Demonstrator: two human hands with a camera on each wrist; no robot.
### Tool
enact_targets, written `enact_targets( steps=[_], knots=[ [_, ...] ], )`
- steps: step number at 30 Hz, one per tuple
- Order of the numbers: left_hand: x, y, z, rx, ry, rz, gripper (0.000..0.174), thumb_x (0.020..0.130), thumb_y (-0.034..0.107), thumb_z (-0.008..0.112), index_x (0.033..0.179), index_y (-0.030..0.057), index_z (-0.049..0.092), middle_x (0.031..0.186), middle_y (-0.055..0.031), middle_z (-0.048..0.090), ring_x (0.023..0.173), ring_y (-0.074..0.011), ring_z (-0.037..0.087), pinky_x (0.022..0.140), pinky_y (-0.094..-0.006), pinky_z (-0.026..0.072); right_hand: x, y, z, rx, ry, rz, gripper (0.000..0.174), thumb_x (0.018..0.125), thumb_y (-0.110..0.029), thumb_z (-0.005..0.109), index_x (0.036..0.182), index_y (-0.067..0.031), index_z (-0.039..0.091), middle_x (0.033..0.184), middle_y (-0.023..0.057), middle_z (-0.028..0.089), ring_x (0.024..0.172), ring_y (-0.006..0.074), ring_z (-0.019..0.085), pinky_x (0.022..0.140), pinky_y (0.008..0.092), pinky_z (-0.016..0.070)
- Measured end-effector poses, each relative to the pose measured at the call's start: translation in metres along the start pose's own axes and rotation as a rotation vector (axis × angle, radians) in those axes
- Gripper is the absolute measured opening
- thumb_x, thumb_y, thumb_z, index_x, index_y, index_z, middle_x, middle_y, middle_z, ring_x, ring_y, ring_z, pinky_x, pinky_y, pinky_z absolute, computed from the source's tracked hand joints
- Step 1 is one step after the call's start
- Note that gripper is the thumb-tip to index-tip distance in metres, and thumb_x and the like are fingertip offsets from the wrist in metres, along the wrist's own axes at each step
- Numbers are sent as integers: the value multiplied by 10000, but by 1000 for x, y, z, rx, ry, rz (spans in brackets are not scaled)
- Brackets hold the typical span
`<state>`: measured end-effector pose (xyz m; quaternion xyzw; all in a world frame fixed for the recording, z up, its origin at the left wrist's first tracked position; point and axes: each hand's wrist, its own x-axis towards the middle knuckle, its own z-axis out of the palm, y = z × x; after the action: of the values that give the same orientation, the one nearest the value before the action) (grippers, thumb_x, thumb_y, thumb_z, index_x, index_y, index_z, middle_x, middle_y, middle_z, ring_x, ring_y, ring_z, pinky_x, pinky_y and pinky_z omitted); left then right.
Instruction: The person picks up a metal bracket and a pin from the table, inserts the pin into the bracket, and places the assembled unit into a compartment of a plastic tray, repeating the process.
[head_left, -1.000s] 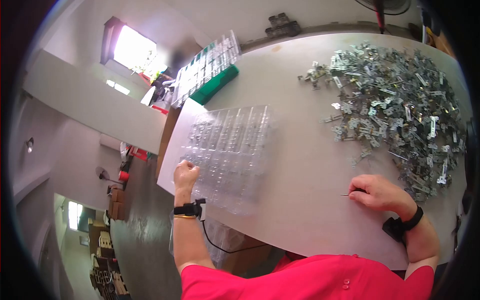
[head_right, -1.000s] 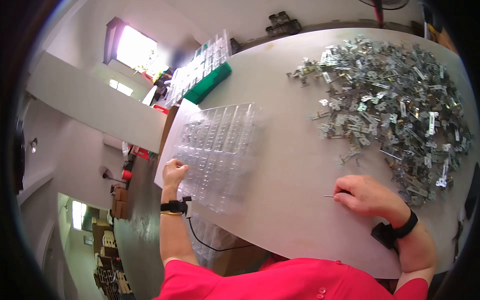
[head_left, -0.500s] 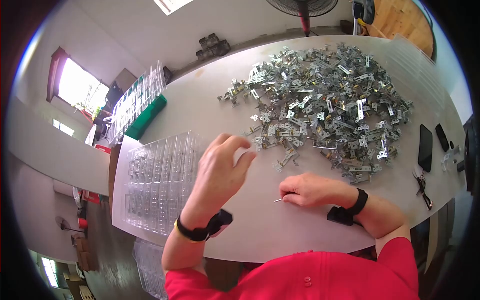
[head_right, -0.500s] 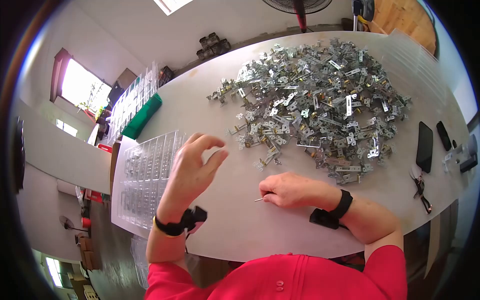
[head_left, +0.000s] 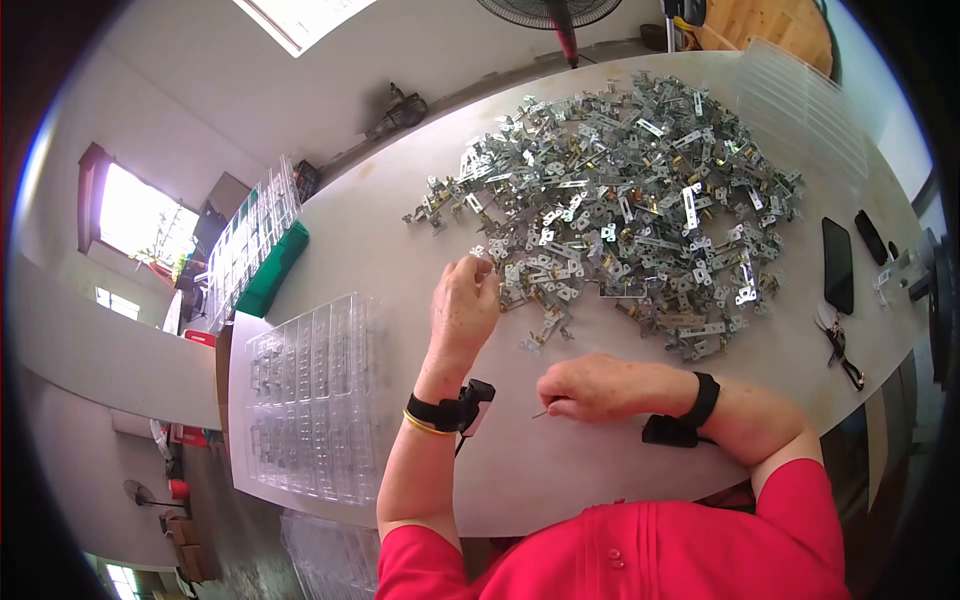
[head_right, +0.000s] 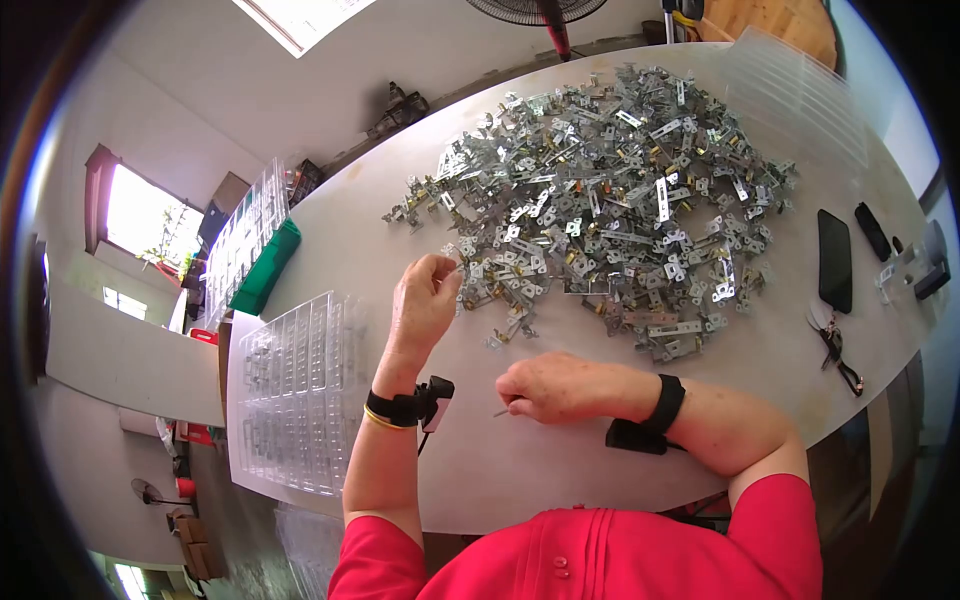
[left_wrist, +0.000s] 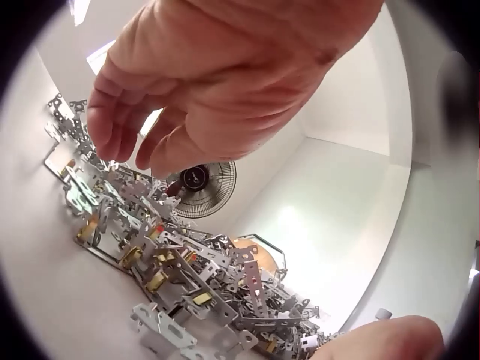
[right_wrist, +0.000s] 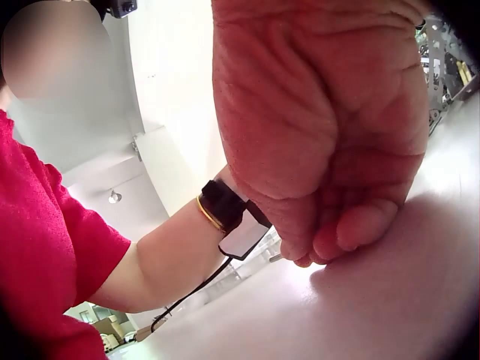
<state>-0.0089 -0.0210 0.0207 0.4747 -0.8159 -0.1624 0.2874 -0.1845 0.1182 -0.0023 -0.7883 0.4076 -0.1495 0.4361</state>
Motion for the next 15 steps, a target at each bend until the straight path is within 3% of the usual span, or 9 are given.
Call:
enact_targets(
  steps=[2, 6, 8, 15],
  knots=[
    [-6, 6, 2, -55, -39, -60, 137, 900, 105, 652, 1012, 30, 677, 986, -169, 650, 852, -354, 651, 784, -433, 519, 1, -1, 0, -3, 6, 1, 158, 942, -190, 620, 986, -46, 665, 941, 157, 673, 903, 363, 657, 788, 465, 512],
    [-21, 19, 5, -109, -63, 30, 119, 894, 108, 681, 969, 19, 657, 940, -155, 634, 810, -333, 643, 752, -430, 514, 1, -3, -2, 5, -22, 44, 156, 943, -192, 617, 981, -47, 659, 923, 156, 675, 897, 368, 657, 780, 471, 509],
    [-27, 17, 8, -20, -12, 88, 127, 886, 108, 703, 939, -4, 675, 874, -130, 634, 728, -234, 624, 700, -370, 512, 0, 0, 0, 7, -8, 25, 159, 948, -199, 616, 985, -49, 655, 924, 156, 674, 899, 369, 655, 780, 471, 507],
    [-30, 12, 11, -45, -24, 17, 184, 870, 121, 729, 989, 2, 657, 962, -136, 630, 799, -251, 608, 731, -374, 506, -1, 7, 1, 18, 21, -88, 172, 971, -225, 612, 1003, -59, 640, 950, 147, 667, 922, 364, 644, 794, 473, 500]
  ],
)
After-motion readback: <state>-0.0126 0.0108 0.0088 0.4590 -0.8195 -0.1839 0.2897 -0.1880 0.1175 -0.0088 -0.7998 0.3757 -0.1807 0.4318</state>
